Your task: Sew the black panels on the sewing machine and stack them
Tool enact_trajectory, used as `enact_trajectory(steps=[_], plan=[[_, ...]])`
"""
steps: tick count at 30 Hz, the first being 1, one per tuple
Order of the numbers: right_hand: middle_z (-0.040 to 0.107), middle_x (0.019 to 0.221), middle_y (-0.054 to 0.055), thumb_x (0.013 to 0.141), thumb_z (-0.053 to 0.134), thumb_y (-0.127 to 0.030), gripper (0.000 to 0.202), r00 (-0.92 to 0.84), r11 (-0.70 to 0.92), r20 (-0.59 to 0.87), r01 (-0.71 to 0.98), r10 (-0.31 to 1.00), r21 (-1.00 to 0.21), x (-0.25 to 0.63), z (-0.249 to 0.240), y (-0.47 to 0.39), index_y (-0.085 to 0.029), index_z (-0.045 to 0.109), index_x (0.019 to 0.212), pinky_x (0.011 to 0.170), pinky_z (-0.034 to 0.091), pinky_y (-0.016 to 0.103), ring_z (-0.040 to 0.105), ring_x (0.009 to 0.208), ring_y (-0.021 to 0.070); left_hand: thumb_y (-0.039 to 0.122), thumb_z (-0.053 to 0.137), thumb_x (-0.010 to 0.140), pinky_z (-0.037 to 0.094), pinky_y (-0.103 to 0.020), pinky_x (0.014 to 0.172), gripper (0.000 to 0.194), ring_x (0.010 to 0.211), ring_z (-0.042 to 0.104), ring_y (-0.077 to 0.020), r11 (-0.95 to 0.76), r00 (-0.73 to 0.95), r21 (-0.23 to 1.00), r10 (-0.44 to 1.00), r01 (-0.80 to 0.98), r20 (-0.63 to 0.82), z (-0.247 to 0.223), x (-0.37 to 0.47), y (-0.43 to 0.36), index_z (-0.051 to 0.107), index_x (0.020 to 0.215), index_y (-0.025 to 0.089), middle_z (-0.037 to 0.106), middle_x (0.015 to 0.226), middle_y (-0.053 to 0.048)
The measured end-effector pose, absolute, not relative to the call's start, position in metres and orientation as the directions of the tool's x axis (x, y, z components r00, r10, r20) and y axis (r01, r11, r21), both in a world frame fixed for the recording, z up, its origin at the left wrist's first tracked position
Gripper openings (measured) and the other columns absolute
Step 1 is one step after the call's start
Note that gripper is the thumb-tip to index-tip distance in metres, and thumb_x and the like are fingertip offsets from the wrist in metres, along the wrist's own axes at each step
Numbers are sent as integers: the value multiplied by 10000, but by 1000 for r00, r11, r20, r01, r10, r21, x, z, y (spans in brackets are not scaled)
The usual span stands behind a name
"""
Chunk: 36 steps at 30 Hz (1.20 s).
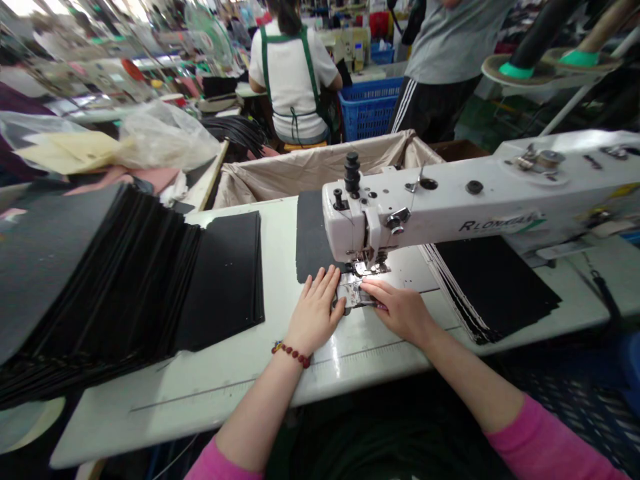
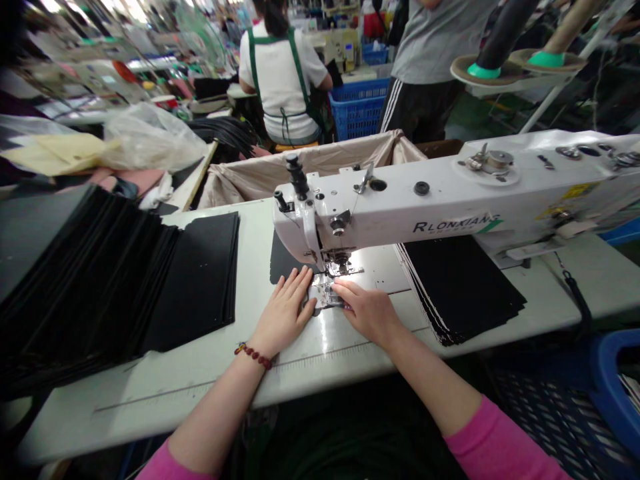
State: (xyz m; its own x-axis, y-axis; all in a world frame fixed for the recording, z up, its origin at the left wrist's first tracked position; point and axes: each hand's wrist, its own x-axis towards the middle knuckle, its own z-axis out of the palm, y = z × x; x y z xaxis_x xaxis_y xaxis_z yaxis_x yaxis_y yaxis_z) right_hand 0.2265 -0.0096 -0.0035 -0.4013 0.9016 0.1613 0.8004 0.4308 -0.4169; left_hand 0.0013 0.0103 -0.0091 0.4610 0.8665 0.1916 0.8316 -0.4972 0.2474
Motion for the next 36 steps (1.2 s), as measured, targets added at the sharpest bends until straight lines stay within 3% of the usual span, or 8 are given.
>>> enact_trajectory(steps=[10, 13, 16, 19, 22, 27, 32, 36], plan=[[517, 1424, -8, 846, 520, -115, 542, -381, 418, 173, 806, 908, -419, 225, 1, -13, -292, 490, 1358, 946, 488, 331, 537, 1229, 181, 414, 467, 940, 255, -502, 1152, 626, 1420, 310, -283, -476, 405, 276, 872, 835, 275, -8, 1, 11, 294, 1477, 142, 385, 1509, -140], [525, 1415, -7, 856, 517, -124, 528, -372, 410, 174, 807, 912, -424, 225, 3, -14, -294, 492, 1355, 937, 490, 335, 547, 1217, 193, 409, 416, 966, 298, -481, 1122, 438, 1110, 622, -240, -392, 296, 290, 899, 873, 323, 1, 0, 9, 488, 1326, 171, 686, 1131, -99], [544, 1394, 2, 866, 516, -138, 509, -368, 413, 189, 803, 911, -429, 226, 4, -16, -283, 494, 1354, 928, 493, 341, 563, 1194, 205, 434, 368, 979, 377, -484, 1040, 383, 874, 673, -232, -318, 214, 289, 916, 903, 340, 10, -1, -2, 588, 1161, 179, 703, 862, -75], [565, 1370, 15, 871, 505, -137, 499, -368, 422, 207, 798, 907, -431, 227, 5, -18, -275, 494, 1350, 924, 491, 342, 573, 1179, 211, 578, 485, 889, 373, -522, 1031, 559, 1112, 594, -307, -334, 247, 258, 915, 907, 318, 13, 0, -28, 542, 1257, 162, 656, 1140, -149], [569, 1362, 23, 884, 491, -148, 483, -369, 429, 219, 787, 903, -443, 229, 4, -19, -271, 490, 1350, 917, 489, 344, 573, 1177, 220, 638, 593, 769, 270, -583, 1094, 879, 1381, 329, -385, -387, 357, 180, 917, 904, 179, 14, -6, -69, 352, 1445, 130, 386, 1486, -204], [573, 1362, 5, 888, 500, -168, 473, -406, 462, 223, 741, 886, -487, 234, 7, -17, -278, 489, 1348, 922, 474, 309, 576, 1176, 207, 220, 560, 730, 177, -574, 1151, 915, 1472, 86, -345, -383, 387, 69, 921, 921, -46, 21, -42, -140, 130, 1532, 129, 120, 1602, -141], [649, 1264, -48, 931, 487, -257, 414, -507, 518, 183, 666, 842, -538, 240, 13, -27, -334, 504, 1338, 893, 468, 261, 635, 1078, 161, -12, 387, 722, 171, -487, 1199, 889, 1475, 145, -198, -483, 501, 142, 852, 864, -151, 27, -78, -171, 124, 1529, 252, 185, 1600, -2], [688, 1198, -7, 921, 498, -271, 379, -544, 508, 90, 693, 834, -511, 248, 16, -42, -309, 563, 1293, 854, 471, 307, 661, 1025, 211, 3, 387, 794, 179, -535, 1187, 772, 1461, 211, -224, -486, 506, 180, 858, 855, -89, 20, -78, -167, 212, 1498, 266, 268, 1575, -19]])
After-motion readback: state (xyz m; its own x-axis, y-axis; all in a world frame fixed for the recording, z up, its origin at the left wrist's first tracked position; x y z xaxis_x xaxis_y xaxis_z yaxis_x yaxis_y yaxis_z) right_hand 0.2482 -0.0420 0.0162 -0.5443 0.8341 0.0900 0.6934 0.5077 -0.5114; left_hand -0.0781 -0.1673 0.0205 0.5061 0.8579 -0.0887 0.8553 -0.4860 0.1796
